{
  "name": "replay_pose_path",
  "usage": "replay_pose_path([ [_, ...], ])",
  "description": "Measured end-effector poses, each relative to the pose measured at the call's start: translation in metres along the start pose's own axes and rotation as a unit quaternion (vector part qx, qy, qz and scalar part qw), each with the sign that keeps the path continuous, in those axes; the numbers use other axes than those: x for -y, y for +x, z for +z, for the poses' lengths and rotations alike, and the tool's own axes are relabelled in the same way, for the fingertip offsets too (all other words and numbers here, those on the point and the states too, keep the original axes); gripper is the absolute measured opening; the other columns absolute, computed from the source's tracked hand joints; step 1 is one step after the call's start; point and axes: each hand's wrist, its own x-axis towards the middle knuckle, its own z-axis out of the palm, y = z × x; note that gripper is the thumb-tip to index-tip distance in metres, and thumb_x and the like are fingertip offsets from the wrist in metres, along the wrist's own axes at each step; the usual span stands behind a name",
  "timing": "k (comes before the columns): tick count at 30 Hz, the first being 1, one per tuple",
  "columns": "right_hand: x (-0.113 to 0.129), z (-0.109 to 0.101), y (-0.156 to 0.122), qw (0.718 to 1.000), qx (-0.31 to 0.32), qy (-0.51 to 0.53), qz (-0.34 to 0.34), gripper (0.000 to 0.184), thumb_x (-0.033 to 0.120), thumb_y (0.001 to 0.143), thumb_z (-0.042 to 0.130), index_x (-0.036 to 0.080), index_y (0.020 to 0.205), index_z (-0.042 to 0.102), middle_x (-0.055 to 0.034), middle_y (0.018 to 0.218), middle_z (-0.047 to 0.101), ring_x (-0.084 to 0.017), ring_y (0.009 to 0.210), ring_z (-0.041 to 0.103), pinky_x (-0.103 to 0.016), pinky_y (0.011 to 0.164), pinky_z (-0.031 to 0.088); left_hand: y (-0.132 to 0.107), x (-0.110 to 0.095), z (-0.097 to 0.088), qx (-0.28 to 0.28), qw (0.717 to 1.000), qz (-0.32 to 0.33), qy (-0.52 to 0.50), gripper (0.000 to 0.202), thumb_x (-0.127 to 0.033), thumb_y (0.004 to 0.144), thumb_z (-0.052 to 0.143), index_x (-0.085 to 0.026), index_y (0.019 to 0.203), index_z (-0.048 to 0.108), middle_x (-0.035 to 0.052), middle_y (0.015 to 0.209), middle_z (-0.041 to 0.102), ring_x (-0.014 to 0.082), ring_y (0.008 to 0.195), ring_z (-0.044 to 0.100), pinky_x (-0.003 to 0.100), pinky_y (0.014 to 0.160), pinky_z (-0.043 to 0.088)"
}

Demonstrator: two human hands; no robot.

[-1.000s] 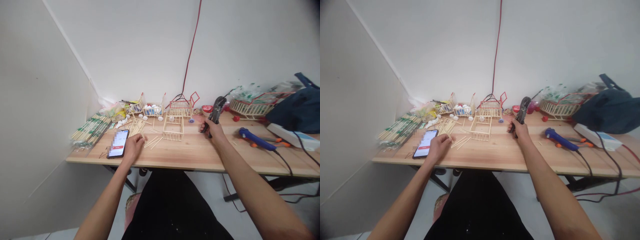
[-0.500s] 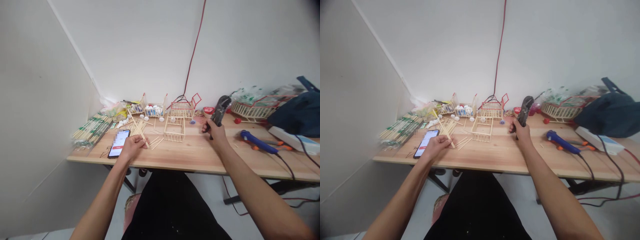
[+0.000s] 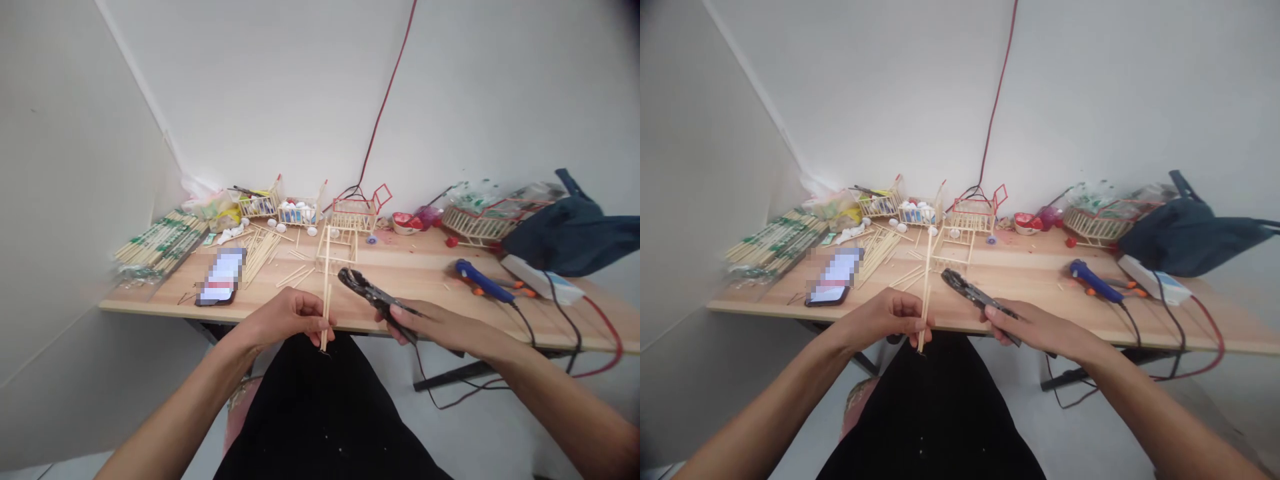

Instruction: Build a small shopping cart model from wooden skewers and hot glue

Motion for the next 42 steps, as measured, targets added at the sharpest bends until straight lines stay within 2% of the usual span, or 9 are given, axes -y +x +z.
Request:
replay_pose_path([
  [4, 0.007, 0.002, -0.004, 0.998, 0.043, -0.040, 0.000, 0.058, 0.063, 0.095, 0.024, 0.018, 0.077, 0.055, -0.0062, 0.089, 0.060, -0.021, 0.089, 0.053, -0.034, 0.084, 0.040, 0.007, 0.008, 0.004, 0.039, 0.999, -0.001, -0.022, 0.027, -0.033, 0.075, 0.075, -0.010, 0.088, 0.071, 0.0079, 0.078, 0.072, 0.0133, 0.065, 0.066, 0.024, 0.063, 0.052],
  [10, 0.009, 0.000, -0.001, 0.996, 0.068, -0.047, 0.018, 0.056, 0.065, 0.094, 0.026, 0.019, 0.082, 0.056, -0.0059, 0.090, 0.060, -0.021, 0.091, 0.052, -0.034, 0.084, 0.041, 0.011, 0.014, 0.004, 0.083, 0.996, -0.017, -0.017, 0.027, -0.033, 0.076, 0.074, -0.011, 0.091, 0.071, 0.0071, 0.078, 0.072, 0.0129, 0.066, 0.066, 0.024, 0.064, 0.052],
  [14, 0.013, 0.000, -0.001, 0.995, 0.087, -0.046, 0.025, 0.055, 0.064, 0.095, 0.026, 0.019, 0.085, 0.057, -0.0052, 0.087, 0.059, -0.020, 0.085, 0.053, -0.034, 0.080, 0.042, 0.016, 0.016, 0.005, 0.102, 0.994, -0.033, -0.011, 0.026, -0.033, 0.075, 0.074, -0.012, 0.090, 0.071, 0.0061, 0.078, 0.072, 0.0117, 0.064, 0.066, 0.023, 0.064, 0.052],
  [18, 0.013, 0.001, -0.004, 0.995, 0.089, -0.032, 0.040, 0.058, 0.064, 0.095, 0.025, 0.018, 0.102, 0.061, -0.0023, 0.074, 0.058, -0.016, 0.073, 0.053, -0.030, 0.070, 0.042, 0.021, 0.018, 0.004, 0.131, 0.991, -0.032, -0.002, 0.025, -0.032, 0.076, 0.073, -0.012, 0.091, 0.071, 0.0062, 0.077, 0.072, 0.0118, 0.065, 0.066, 0.022, 0.063, 0.052],
  [27, 0.005, 0.005, -0.007, 0.996, 0.052, -0.044, 0.053, 0.058, 0.066, 0.092, 0.035, 0.017, 0.099, 0.064, -0.0008, 0.069, 0.056, -0.013, 0.061, 0.052, -0.025, 0.056, 0.040, 0.023, 0.016, 0.001, 0.157, 0.987, -0.041, 0.010, 0.023, -0.031, 0.077, 0.072, -0.013, 0.091, 0.071, 0.0051, 0.076, 0.072, 0.0114, 0.063, 0.066, 0.023, 0.063, 0.053],
  [35, 0.013, 0.008, -0.008, 0.996, 0.008, -0.077, 0.049, 0.057, 0.066, 0.090, 0.038, 0.017, 0.097, 0.066, 0.0010, 0.059, 0.054, -0.014, 0.057, 0.049, -0.027, 0.060, 0.038, 0.024, 0.013, -0.001, 0.166, 0.985, -0.044, 0.025, 0.022, -0.030, 0.078, 0.071, -0.013, 0.092, 0.071, 0.0059, 0.078, 0.073, 0.0121, 0.064, 0.067, 0.022, 0.062, 0.052],
  [42, 0.007, 0.012, -0.008, 0.995, -0.004, -0.084, 0.053, 0.054, 0.066, 0.090, 0.040, 0.018, 0.088, 0.065, -0.0004, 0.063, 0.059, -0.014, 0.059, 0.052, -0.027, 0.058, 0.038, 0.027, 0.011, 0.000, 0.164, 0.984, -0.049, 0.041, 0.019, -0.028, 0.078, 0.070, -0.013, 0.089, 0.071, 0.0052, 0.075, 0.072, 0.0118, 0.062, 0.066, 0.021, 0.059, 0.052],
])
